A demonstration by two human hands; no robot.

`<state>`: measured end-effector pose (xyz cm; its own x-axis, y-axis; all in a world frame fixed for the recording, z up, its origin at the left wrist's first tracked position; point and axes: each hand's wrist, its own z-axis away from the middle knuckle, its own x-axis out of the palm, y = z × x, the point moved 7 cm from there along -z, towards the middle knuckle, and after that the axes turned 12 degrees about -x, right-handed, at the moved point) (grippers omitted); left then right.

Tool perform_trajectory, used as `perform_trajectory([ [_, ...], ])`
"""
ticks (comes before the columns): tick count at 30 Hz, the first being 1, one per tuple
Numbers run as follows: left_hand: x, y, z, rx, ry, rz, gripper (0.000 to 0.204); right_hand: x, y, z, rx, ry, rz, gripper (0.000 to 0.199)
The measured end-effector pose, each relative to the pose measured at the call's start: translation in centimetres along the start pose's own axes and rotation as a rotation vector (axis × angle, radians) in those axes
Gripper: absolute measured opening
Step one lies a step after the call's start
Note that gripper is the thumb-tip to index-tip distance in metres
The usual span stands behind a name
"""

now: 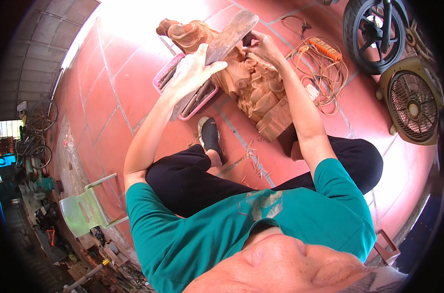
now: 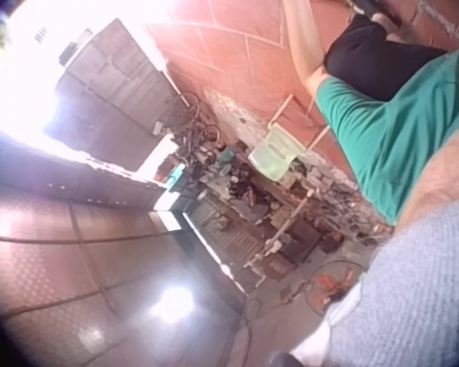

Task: The person carves a wooden sculpture using a chisel and mallet. They repeatedly strike the chisel to shape the wood, occasionally adjusting the tool and the piece.

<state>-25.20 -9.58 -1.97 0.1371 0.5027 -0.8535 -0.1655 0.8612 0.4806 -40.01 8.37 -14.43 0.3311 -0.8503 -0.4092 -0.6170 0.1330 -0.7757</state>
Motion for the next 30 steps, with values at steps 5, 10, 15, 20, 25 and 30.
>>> perform_trajectory([
  [5,-0.6,1.1,0.9,0.015,0.042,0.213,0.081,0.1,0.7,0.0,0.053,0.036,-0.057,0.050],
  [10,0.6,0.4,0.2,0.051,0.072,-0.051,0.083,0.2,1.0,-0.1,0.026,0.019,-0.018,0.048],
  [15,0.1,-0.6,-0.1,-0.016,0.029,0.096,0.083,-1.4,1.8,-0.2,0.066,0.114,0.057,0.044],
  [20,-1.0,-2.4,0.0,0.029,0.122,0.230,0.084,-1.5,1.4,0.2,0.183,0.249,-0.357,0.053],
  [25,-1.2,-3.2,-0.2,0.048,0.177,0.216,0.084,-2.2,2.0,0.2,0.295,0.327,-0.582,0.059],
  [30,-0.8,-2.0,0.6,-0.055,0.041,0.191,0.079,-2.5,2.0,0.3,0.320,0.344,-0.614,0.059],
])
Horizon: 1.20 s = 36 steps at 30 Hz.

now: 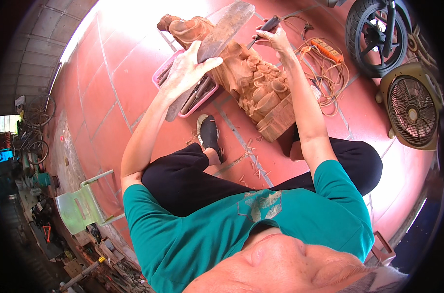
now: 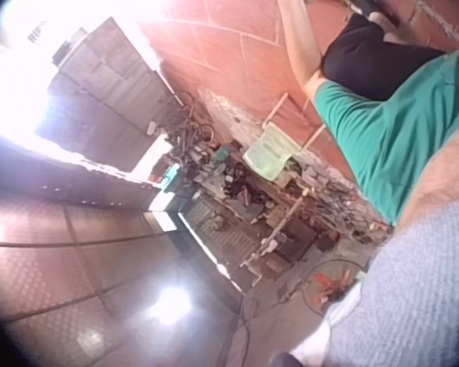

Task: The person carves a wooden sculpture using a chisel and mallet. They repeatedly strike the chisel to shape the wood, occasionally adjusting the tool and the piece.

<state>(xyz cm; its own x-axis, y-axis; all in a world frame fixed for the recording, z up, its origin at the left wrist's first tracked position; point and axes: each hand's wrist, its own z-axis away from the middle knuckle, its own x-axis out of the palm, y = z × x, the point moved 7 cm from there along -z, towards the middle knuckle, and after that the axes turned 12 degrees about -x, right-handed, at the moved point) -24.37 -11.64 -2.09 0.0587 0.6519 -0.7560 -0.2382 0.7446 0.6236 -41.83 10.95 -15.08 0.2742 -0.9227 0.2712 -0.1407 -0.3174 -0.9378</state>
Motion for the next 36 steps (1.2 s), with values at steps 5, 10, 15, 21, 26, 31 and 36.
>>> perform_trajectory([
  [5,-0.1,0.7,0.2,0.021,-0.001,-0.015,0.082,0.2,0.5,-0.2,-0.065,-0.043,0.020,0.053],
  [10,0.0,0.7,0.3,-0.002,-0.015,-0.003,0.081,0.9,0.2,0.1,-0.139,-0.103,0.159,0.045],
  [15,0.2,0.5,0.0,0.036,0.015,-0.029,0.081,1.5,0.3,0.2,-0.179,-0.148,0.238,0.044],
  [21,0.1,1.5,0.3,0.078,-0.003,-0.041,0.084,2.0,1.0,0.2,-0.196,-0.231,0.247,0.042],
  [26,0.2,1.9,0.1,0.055,0.003,-0.075,0.084,2.2,1.1,0.3,-0.143,-0.250,0.245,0.038],
  [31,0.2,2.8,-0.5,0.114,0.022,-0.028,0.083,2.5,1.1,0.4,-0.101,-0.283,0.263,0.032],
  [36,0.5,5.5,-1.4,0.167,0.063,-0.003,0.084,2.2,1.3,0.5,-0.144,-0.294,0.242,0.032],
])
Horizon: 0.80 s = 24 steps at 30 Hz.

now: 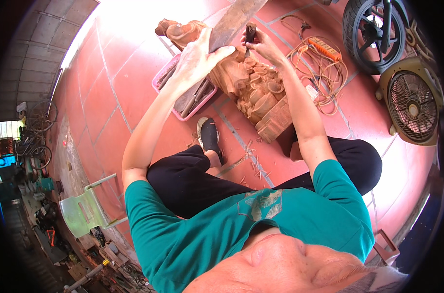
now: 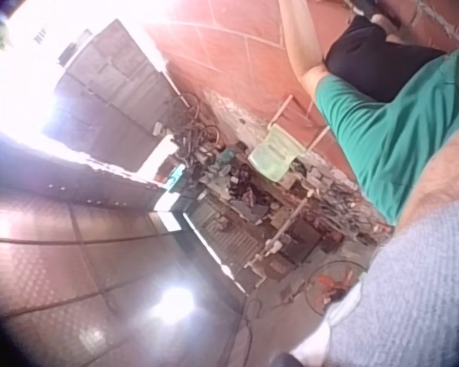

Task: The person carves a wooden sculpture using a chisel and mallet. They repeatedly strike the chisel to shape the wood, occasionally adjusting the tool and the piece.

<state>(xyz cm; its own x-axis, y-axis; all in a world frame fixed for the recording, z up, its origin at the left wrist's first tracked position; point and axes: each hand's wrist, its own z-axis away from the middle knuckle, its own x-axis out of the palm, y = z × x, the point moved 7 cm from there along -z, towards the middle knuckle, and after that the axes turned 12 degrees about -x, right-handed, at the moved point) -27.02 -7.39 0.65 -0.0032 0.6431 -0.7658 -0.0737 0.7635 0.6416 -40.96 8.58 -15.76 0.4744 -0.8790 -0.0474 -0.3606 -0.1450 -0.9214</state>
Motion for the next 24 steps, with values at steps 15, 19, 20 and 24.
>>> perform_trajectory([
  [15,1.5,-1.9,-3.0,-0.090,-0.128,-0.098,0.085,0.8,-0.9,0.3,0.046,0.017,0.105,0.030],
  [19,2.1,-3.8,-2.1,-0.014,-0.130,-0.015,0.088,-0.7,0.4,0.2,0.053,0.070,0.215,0.027],
  [20,2.0,-4.6,-1.7,-0.149,-0.165,0.047,0.087,-1.5,1.0,0.2,0.044,0.093,0.191,0.026],
  [24,2.3,-9.7,1.0,-0.262,-0.194,0.190,0.080,-1.7,0.7,0.1,0.041,0.188,0.150,0.024],
])
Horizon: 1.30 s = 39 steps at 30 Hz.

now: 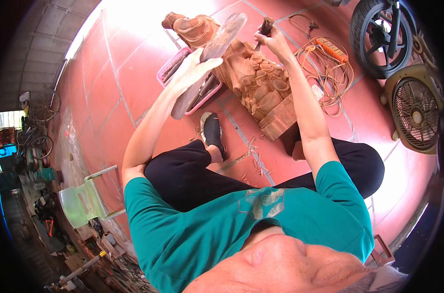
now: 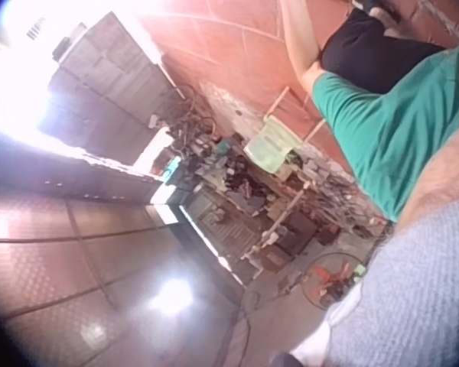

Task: The person carves a wooden sculpture using a chisel and mallet. They repeatedly strike the chisel to shape the wood, occasionally adjusting the tool and the piece.

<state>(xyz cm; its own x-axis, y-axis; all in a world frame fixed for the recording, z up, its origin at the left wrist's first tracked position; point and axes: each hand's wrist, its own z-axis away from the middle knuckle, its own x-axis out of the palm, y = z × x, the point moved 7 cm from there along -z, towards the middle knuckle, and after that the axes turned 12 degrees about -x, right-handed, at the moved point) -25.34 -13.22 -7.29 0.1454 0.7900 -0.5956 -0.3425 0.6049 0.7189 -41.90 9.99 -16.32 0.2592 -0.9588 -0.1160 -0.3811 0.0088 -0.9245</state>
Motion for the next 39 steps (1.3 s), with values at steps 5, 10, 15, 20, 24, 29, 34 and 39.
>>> perform_trajectory([
  [5,0.9,-5.4,3.1,-0.046,0.067,-0.066,0.061,0.0,-3.0,0.5,0.038,0.061,-0.107,0.026],
  [10,3.8,-10.7,4.5,-0.044,-0.006,-0.151,0.058,-1.1,-2.1,0.1,0.066,0.170,-0.094,0.031],
  [15,5.0,-12.5,4.5,-0.013,-0.018,-0.146,0.066,-1.6,-2.0,0.2,0.079,0.154,-0.094,0.035],
  [20,6.2,-14.2,4.0,-0.023,0.008,-0.138,0.063,-1.1,-2.3,0.3,0.069,0.153,-0.144,0.034],
  [24,6.5,-14.4,4.0,-0.017,0.023,-0.122,0.063,-1.3,-1.8,0.2,0.081,0.169,-0.154,0.031],
  [29,5.9,-13.5,4.3,-0.025,-0.061,-0.093,0.072,-1.5,-1.4,0.1,0.099,0.178,-0.224,0.033],
  [34,5.5,-13.7,4.4,0.009,-0.005,-0.098,0.068,-0.9,-2.2,0.0,0.101,0.171,-0.273,0.038],
  [39,5.8,-14.2,4.4,-0.023,-0.022,-0.104,0.067,-0.5,-2.1,-0.1,0.069,0.124,-0.292,0.037],
])
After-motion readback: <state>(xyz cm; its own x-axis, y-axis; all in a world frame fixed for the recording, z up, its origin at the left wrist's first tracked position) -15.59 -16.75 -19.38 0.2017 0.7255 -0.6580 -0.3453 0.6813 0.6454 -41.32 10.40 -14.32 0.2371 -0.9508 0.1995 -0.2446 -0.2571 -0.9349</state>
